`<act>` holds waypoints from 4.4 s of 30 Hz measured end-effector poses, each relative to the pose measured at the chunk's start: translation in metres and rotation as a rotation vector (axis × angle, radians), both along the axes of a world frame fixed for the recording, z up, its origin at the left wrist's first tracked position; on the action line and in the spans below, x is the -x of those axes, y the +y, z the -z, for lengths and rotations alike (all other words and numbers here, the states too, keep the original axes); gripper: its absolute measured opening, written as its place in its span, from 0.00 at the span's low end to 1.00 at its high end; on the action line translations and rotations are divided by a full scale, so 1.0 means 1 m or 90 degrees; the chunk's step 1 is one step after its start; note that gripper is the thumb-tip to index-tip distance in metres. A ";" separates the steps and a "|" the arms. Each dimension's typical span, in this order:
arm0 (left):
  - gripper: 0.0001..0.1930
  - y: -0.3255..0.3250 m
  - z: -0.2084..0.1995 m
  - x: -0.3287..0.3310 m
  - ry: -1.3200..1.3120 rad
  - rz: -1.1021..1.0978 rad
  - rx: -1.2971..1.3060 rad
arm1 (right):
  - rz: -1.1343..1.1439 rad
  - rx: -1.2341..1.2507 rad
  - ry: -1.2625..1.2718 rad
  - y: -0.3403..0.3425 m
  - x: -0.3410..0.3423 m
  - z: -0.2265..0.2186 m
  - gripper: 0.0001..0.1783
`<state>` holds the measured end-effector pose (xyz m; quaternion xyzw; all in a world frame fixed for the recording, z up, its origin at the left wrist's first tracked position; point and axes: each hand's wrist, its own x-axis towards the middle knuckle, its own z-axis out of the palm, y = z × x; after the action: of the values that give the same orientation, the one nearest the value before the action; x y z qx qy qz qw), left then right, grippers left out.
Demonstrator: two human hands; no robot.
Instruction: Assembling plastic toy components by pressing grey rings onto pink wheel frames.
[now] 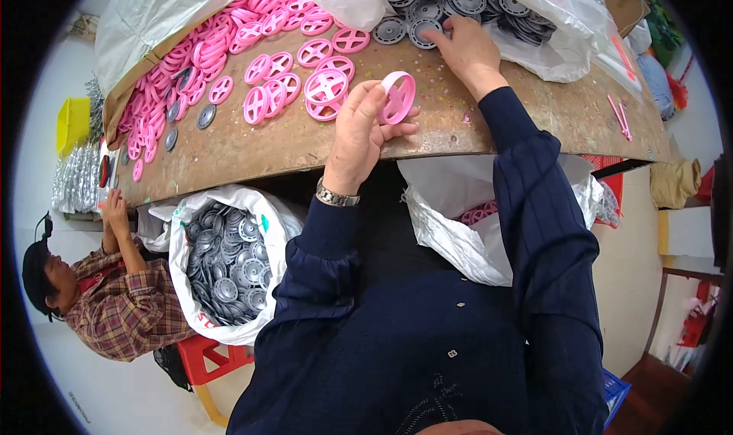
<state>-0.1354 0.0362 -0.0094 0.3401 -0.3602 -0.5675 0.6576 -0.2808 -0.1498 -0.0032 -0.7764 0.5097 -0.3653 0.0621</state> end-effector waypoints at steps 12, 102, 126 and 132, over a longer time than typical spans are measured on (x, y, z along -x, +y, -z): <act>0.25 -0.005 0.004 -0.016 0.146 0.072 -0.028 | -0.312 -0.289 -0.451 0.048 0.027 -0.016 0.07; 0.37 -0.002 0.000 -0.044 -1.103 -0.516 0.181 | -0.388 -0.204 0.040 0.123 0.086 -0.047 0.12; 0.48 0.011 0.011 -0.022 -0.836 -0.377 0.252 | -0.206 0.298 0.278 -0.020 -0.060 0.017 0.10; 0.49 0.012 0.014 -0.024 -0.818 -0.382 0.243 | -0.253 0.273 0.220 -0.015 -0.037 0.000 0.10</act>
<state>-0.1118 0.0477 -0.0229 0.5695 -0.6584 0.0211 0.4916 -0.2437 -0.1647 -0.0030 -0.9065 0.2630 -0.3078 -0.1196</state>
